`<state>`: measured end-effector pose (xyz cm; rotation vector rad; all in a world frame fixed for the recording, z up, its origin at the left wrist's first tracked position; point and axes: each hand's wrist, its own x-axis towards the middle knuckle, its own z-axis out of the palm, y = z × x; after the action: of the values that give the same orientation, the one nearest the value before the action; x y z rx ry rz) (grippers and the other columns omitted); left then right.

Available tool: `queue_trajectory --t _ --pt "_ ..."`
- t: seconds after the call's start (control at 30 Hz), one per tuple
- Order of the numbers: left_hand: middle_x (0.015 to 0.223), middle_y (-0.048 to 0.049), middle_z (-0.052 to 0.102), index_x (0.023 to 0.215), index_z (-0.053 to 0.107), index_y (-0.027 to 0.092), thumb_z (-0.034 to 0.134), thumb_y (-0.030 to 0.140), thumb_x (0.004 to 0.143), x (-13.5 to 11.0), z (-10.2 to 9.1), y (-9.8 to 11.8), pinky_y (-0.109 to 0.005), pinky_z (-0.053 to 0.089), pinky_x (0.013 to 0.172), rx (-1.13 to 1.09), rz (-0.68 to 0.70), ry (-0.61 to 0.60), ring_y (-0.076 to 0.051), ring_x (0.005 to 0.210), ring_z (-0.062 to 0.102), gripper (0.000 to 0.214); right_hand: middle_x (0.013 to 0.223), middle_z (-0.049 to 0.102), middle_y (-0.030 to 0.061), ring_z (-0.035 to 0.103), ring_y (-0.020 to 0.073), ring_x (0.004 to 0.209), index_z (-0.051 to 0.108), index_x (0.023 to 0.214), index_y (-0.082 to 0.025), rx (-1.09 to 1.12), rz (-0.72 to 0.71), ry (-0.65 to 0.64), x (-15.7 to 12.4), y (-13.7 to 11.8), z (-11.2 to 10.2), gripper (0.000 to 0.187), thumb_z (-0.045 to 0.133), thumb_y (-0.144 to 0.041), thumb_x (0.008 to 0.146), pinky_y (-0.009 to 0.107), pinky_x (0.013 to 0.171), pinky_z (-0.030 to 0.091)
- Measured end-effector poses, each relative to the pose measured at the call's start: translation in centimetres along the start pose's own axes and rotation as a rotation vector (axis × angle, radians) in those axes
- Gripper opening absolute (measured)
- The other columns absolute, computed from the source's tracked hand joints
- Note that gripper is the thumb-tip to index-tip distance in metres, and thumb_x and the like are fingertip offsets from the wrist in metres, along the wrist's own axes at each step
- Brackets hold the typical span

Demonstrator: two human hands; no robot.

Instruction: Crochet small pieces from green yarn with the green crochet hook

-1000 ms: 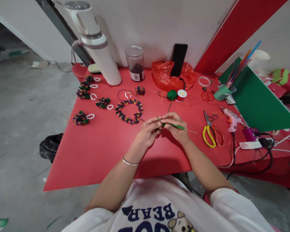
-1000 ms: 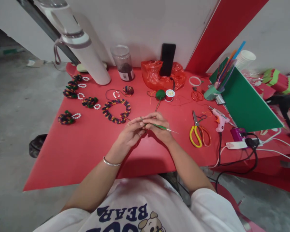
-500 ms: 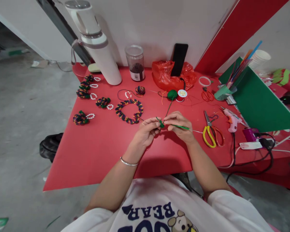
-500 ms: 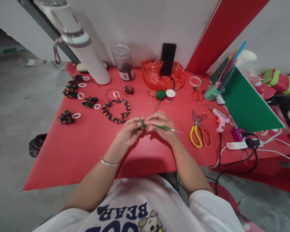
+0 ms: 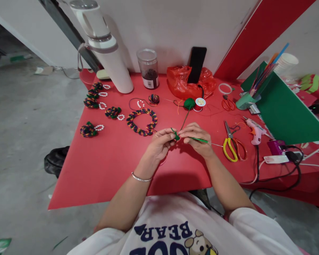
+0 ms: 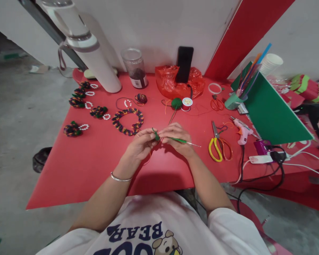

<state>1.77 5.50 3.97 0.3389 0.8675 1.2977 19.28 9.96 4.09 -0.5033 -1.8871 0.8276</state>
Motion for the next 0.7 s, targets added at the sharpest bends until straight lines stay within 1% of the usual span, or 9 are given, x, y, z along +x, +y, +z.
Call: queue_trajectory --t 0.13,0.23,0.33,0.43,0.5,0.53,0.6,0.7 --pt "0.069 -0.0002 0.071 0.082 0.075 0.015 0.083 0.012 0.054 0.0 0.1 -0.4 -0.018 0.048 0.051 -0.09 -0.089 0.005 -0.009 0.057 0.062 0.029 0.096 0.079 0.0033 0.068 0.0205 0.089 0.08 0.103 -0.034 0.033 0.008 0.049 -0.1 0.1 0.8 0.016 0.071 -0.042 0.092 0.042 0.084 0.055" --pt "0.073 -0.0001 0.071 0.085 0.074 0.015 0.083 0.012 0.057 -0.1 0.1 -0.6 -0.019 0.05 0.053 -0.13 -0.136 -0.014 -0.01 0.06 0.064 0.03 0.094 0.078 0.0038 0.068 0.0207 0.089 0.081 0.1 -0.033 -0.002 0.023 0.065 -0.4 0.2 1.3 0.018 0.069 -0.046 0.093 0.042 0.083 0.056" --pt "0.073 0.0009 0.07 0.084 0.073 0.015 0.082 0.01 0.058 -0.2 0.1 -1.0 -0.019 0.051 0.053 -0.148 -0.134 -0.019 -0.009 0.058 0.063 0.028 0.093 0.075 0.0041 0.066 0.02 0.088 0.081 0.099 -0.034 -0.145 0.024 0.095 -0.9 0.2 1.8 0.019 0.068 -0.047 0.094 0.039 0.078 0.056" --pt "0.073 0.0004 0.07 0.082 0.072 0.015 0.081 0.009 0.059 -0.2 0.1 -1.3 -0.02 0.053 0.056 -0.164 -0.144 -0.049 -0.01 0.06 0.064 0.025 0.092 0.072 0.0026 0.063 0.0187 0.086 0.08 0.102 -0.037 -0.324 -0.064 0.161 -1.5 0.3 2.3 0.013 0.072 -0.039 0.093 0.036 0.073 0.055" --pt "0.074 -0.0004 0.071 0.082 0.072 0.015 0.081 0.009 0.06 -0.1 -0.1 -1.3 -0.021 0.054 0.058 -0.176 -0.153 -0.075 -0.011 0.062 0.065 0.024 0.091 0.072 0.002 0.061 0.018 0.085 0.08 0.103 -0.038 -0.382 -0.117 0.18 -1.6 0.4 2.2 0.014 0.075 -0.036 0.091 0.034 0.072 0.054" --pt "0.073 -0.0004 0.071 0.082 0.072 0.015 0.081 0.009 0.061 -0.1 -0.1 -1.3 -0.021 0.054 0.058 -0.18 -0.159 -0.084 -0.011 0.063 0.065 0.024 0.092 0.071 0.0022 0.061 0.0179 0.085 0.08 0.103 -0.038 -0.387 -0.12 0.164 -1.6 0.5 2.0 0.013 0.075 -0.036 0.091 0.034 0.072 0.054" --pt "0.071 0.0 0.07 0.084 0.073 0.014 0.081 0.009 0.061 -0.1 -0.3 -1.1 -0.021 0.055 0.057 -0.168 -0.169 -0.095 -0.012 0.061 0.065 0.025 0.095 0.071 0.0034 0.061 0.0184 0.088 0.08 0.102 -0.037 -0.354 -0.077 0.097 -1.4 0.5 1.5 0.013 0.072 -0.04 0.092 0.034 0.072 0.054" --pt "0.07 -0.0005 0.07 0.085 0.074 0.013 0.081 0.01 0.059 -0.2 -0.4 -0.5 -0.021 0.054 0.054 -0.107 -0.174 -0.089 -0.011 0.057 0.064 0.027 0.101 0.072 0.0042 0.062 0.0202 0.093 0.08 0.104 -0.038 -0.231 -0.036 0.025 -0.8 0.6 0.6 0.018 0.07 -0.048 0.092 0.036 0.073 0.055"
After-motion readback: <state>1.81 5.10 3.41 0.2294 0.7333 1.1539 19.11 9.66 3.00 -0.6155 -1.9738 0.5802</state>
